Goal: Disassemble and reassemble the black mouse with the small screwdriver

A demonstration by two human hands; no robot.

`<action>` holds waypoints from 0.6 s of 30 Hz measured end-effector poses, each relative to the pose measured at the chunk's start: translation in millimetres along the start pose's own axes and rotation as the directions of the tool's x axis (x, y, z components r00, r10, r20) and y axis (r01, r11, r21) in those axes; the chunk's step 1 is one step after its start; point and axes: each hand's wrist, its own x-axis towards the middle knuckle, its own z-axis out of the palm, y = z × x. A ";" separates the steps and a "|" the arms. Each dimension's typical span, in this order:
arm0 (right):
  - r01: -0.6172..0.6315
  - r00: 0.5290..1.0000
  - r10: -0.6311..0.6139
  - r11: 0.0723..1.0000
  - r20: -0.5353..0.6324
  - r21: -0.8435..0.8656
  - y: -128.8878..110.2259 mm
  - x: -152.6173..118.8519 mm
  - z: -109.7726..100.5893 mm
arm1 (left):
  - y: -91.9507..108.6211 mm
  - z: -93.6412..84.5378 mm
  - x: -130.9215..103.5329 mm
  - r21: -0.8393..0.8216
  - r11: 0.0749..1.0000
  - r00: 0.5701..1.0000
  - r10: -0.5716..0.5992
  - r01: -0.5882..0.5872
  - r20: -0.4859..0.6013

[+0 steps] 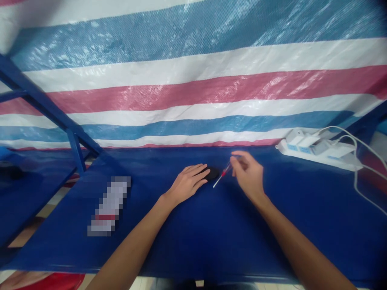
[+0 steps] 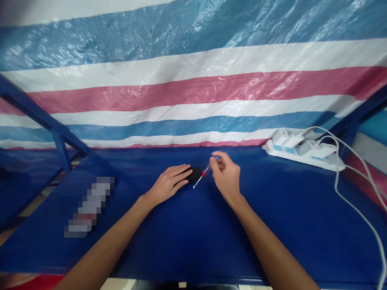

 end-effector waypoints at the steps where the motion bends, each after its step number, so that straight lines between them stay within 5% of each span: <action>1: 0.051 0.994 -0.043 0.996 -0.104 0.074 -1.6 -0.6 -2.1 | 0.4 -0.5 0.1 0.001 1.000 1.000 0.010 -0.010 0.008; 5: 0.255 0.923 -0.246 0.967 -0.296 -0.009 -3.7 -4.4 -7.0 | 2.7 -1.4 0.2 0.015 0.999 0.998 0.044 -0.045 0.036; 10: 0.393 0.863 -0.440 0.894 -0.248 -0.215 0.9 -5.0 -6.8 | 4.4 -0.8 -0.1 0.029 0.999 0.998 0.044 -0.046 0.046; 18: 0.482 0.842 -0.525 0.836 -0.127 -0.262 0.9 -4.4 -6.0 | 6.2 0.6 0.1 0.041 0.998 0.998 0.045 -0.047 0.054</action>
